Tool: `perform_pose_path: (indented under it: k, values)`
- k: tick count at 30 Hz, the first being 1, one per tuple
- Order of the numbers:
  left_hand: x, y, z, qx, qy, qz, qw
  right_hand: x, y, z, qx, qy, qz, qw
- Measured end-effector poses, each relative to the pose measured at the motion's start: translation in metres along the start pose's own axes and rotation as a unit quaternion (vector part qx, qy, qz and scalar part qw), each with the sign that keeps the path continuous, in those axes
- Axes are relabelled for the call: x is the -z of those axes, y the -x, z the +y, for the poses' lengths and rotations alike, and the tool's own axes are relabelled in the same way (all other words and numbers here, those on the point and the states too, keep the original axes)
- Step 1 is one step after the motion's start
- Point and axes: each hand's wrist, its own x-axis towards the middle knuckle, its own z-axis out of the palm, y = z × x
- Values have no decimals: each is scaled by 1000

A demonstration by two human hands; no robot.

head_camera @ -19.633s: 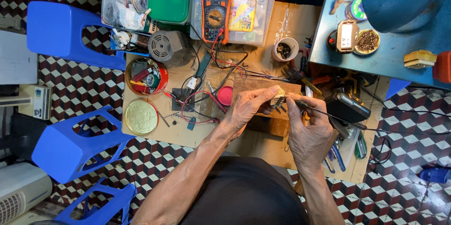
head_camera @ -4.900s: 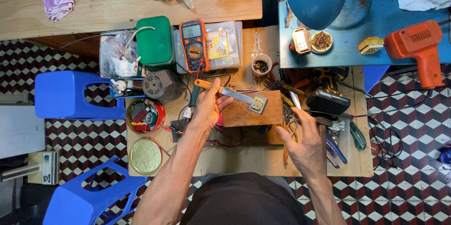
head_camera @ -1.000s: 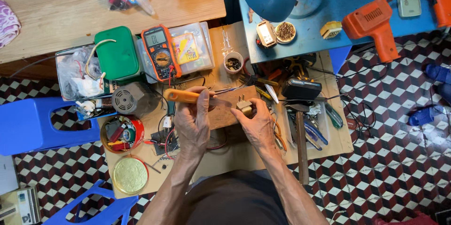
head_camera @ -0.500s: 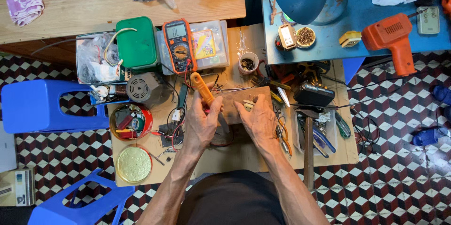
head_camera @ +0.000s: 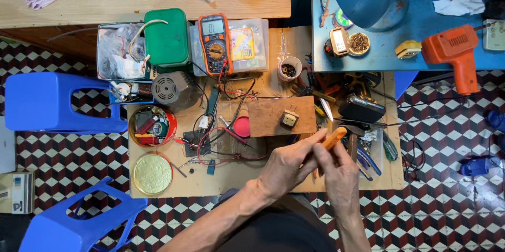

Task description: The person works on a small electrical component, using a screwdriver to adjust internal parts and a hammer to tap it. They also move a fan and handle a power strip before returning to the component.

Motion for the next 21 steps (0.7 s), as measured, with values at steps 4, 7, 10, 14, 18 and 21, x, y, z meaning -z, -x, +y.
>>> perform_pose_path:
  k: [4, 7, 10, 14, 18, 21]
  values:
    - [-8, 9, -13, 84, -5, -18, 996, 18, 3, 11, 15, -105, 125, 986]
    - [-4, 9, -42, 131, -118, 68, 982, 41, 3, 9, 80, -146, 191, 967]
    - [-11, 0, -75, 147, -179, 125, 965, 47, -2, 1, 128, -191, 219, 948]
    - [-30, -13, -99, 220, -198, 111, 949, 38, -7, -14, 166, -169, 205, 950]
    - [-30, -22, -109, 206, -214, 118, 947, 34, -13, -28, 169, -145, 191, 956]
    - [-19, -28, -110, 238, -124, 89, 959, 36, -23, -37, 173, -181, 182, 951]
